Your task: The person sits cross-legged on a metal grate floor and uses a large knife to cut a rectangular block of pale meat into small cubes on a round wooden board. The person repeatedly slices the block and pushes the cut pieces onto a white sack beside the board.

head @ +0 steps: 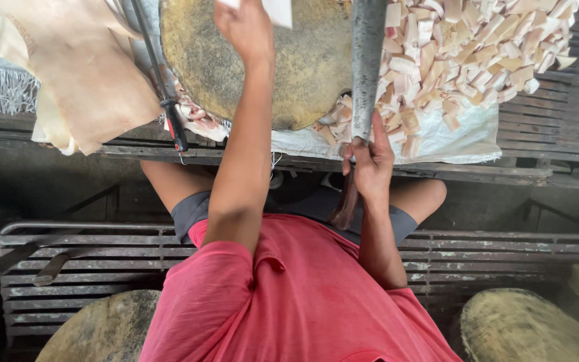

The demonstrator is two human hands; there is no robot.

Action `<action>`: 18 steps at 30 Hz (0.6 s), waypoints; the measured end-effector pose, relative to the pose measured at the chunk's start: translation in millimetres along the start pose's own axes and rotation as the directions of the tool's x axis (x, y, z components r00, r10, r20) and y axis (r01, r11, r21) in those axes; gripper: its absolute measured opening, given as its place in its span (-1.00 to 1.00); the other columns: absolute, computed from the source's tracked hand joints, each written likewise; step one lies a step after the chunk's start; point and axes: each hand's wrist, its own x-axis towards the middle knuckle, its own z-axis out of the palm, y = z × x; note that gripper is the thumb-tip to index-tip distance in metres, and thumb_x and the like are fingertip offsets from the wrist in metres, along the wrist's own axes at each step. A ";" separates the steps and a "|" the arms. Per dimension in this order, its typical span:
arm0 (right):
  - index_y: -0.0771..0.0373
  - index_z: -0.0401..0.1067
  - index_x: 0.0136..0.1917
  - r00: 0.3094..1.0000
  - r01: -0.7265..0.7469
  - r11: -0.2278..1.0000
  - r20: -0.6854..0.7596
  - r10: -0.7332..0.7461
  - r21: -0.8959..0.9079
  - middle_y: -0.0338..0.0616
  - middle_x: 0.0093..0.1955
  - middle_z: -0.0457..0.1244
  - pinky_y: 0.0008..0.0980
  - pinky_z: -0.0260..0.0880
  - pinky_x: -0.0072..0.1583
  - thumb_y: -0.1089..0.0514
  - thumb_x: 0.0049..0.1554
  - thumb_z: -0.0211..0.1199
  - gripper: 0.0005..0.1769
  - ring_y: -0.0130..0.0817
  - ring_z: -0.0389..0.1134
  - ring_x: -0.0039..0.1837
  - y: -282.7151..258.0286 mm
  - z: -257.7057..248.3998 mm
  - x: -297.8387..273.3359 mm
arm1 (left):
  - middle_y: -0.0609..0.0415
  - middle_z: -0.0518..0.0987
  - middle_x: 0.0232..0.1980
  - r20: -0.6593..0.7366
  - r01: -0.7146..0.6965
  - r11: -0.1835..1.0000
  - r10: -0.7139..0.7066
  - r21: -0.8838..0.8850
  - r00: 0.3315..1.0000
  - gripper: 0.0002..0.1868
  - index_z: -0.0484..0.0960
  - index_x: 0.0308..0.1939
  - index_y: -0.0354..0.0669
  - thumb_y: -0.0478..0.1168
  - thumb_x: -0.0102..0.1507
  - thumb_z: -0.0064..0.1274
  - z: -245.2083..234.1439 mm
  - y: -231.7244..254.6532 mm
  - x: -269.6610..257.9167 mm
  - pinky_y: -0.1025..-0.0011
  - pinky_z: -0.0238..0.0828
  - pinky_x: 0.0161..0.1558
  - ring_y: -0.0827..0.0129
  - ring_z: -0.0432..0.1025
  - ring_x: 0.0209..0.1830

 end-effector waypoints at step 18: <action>0.14 0.10 0.63 0.916 0.389 0.356 0.315 -0.249 -0.850 0.26 -0.04 0.38 0.11 0.43 -0.09 0.30 0.21 0.17 -0.25 0.23 0.42 -0.11 31.9 1.3 -55.5 | -0.11 0.57 -0.02 0.312 0.082 0.847 -0.282 0.526 0.907 -0.53 0.34 0.04 -0.39 -0.42 0.18 0.28 -102.4 99.4 -119.5 0.39 0.57 -0.05 0.33 0.52 -0.10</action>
